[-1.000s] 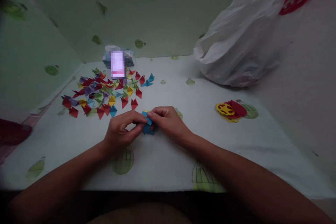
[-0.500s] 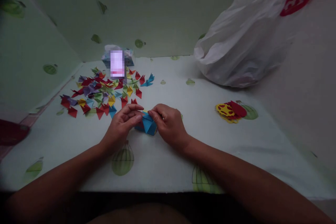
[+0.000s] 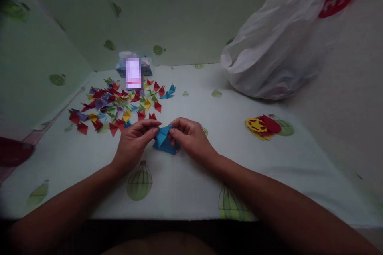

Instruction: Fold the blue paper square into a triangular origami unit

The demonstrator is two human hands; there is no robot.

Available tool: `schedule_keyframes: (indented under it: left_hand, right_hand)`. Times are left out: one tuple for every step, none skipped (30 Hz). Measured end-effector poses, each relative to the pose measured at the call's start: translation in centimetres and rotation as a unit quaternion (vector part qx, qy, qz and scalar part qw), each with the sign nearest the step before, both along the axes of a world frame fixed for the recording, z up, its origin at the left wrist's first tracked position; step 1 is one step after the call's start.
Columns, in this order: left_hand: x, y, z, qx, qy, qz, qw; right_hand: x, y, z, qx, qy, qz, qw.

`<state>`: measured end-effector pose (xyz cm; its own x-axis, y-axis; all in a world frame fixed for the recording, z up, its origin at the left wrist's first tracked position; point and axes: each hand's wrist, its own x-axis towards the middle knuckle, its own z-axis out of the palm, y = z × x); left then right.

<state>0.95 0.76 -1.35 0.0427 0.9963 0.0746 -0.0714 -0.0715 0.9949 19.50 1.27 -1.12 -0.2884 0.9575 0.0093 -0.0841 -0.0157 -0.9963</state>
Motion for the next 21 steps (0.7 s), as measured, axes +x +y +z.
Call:
schedule_keyframes:
  left_hand:
    - [-0.03,0.00,-0.01,0.000,0.011,0.002,1.000]
    - [-0.06,0.00,0.00,0.001,0.022,0.005,1.000]
    - [-0.08,0.00,0.01,0.003,0.032,0.007,0.999]
    - [-0.10,0.00,0.02,0.005,0.040,0.006,0.999]
    - [-0.10,0.02,0.03,0.008,0.044,0.002,0.999]
    - [-0.10,0.04,0.04,0.009,0.045,-0.004,0.999]
    - [-0.10,0.06,0.03,0.011,0.044,-0.013,0.999]
    - [-0.09,0.10,0.01,0.013,0.043,-0.021,0.999]
    - [-0.08,0.14,-0.02,0.015,0.042,-0.028,0.999]
    - [-0.07,0.18,-0.06,0.016,0.042,-0.031,0.999]
    - [-0.06,0.22,-0.11,0.016,0.043,-0.032,0.998]
    - [-0.05,0.24,-0.16,0.014,0.044,-0.033,0.998]
    - [-0.04,0.24,-0.22,0.008,0.044,-0.033,0.998]
    - [-0.02,0.22,-0.28,-0.001,0.040,-0.037,0.999]
    - [0.01,0.17,-0.33,-0.013,0.032,-0.043,0.998]
    - [0.05,0.11,-0.38,-0.028,0.020,-0.050,0.998]
    - [0.10,0.03,-0.41,-0.043,0.006,-0.057,0.997]
    - [0.15,-0.05,-0.44,-0.059,-0.008,-0.064,0.996]
    - [0.22,-0.14,-0.45,-0.075,-0.020,-0.068,0.995]
    - [0.29,-0.21,-0.47,-0.089,-0.031,-0.072,0.993]
    - [0.35,-0.27,-0.47,-0.101,-0.041,-0.076,0.991]
  right_hand:
    - [-0.04,-0.01,-0.03,-0.005,0.003,-0.001,1.000]
    - [-0.07,-0.02,-0.06,-0.008,0.007,-0.002,1.000]
    - [-0.10,-0.03,-0.09,-0.011,0.010,-0.004,1.000]
    - [-0.12,-0.03,-0.11,-0.014,0.011,-0.005,1.000]
    - [-0.12,-0.02,-0.12,-0.017,0.010,-0.006,1.000]
    - [-0.12,-0.02,-0.12,-0.019,0.008,-0.005,1.000]
    - [-0.11,-0.01,-0.13,-0.021,0.007,-0.003,1.000]
    - [-0.10,-0.01,-0.13,-0.022,0.005,-0.001,1.000]
    - [-0.09,-0.01,-0.13,-0.022,0.001,0.002,1.000]
    - [-0.08,-0.01,-0.13,-0.021,-0.004,0.004,1.000]
    - [-0.08,-0.02,-0.14,-0.021,-0.012,0.005,1.000]
    - [-0.09,-0.03,-0.15,-0.021,-0.022,0.007,1.000]
    - [-0.11,-0.06,-0.15,-0.019,-0.034,0.009,0.999]
    - [-0.15,-0.09,-0.15,-0.015,-0.046,0.010,0.999]
    - [-0.19,-0.14,-0.15,-0.009,-0.059,0.012,0.998]
    - [-0.23,-0.20,-0.14,0.000,-0.073,0.013,0.997]
    - [-0.27,-0.27,-0.13,0.014,-0.090,0.014,0.996]
    - [-0.30,-0.34,-0.12,0.032,-0.110,0.013,0.993]
    - [-0.32,-0.42,-0.12,0.053,-0.130,0.010,0.990]
    - [-0.33,-0.49,-0.12,0.073,-0.150,0.006,0.986]
    - [-0.33,-0.55,-0.14,0.092,-0.167,0.001,0.982]
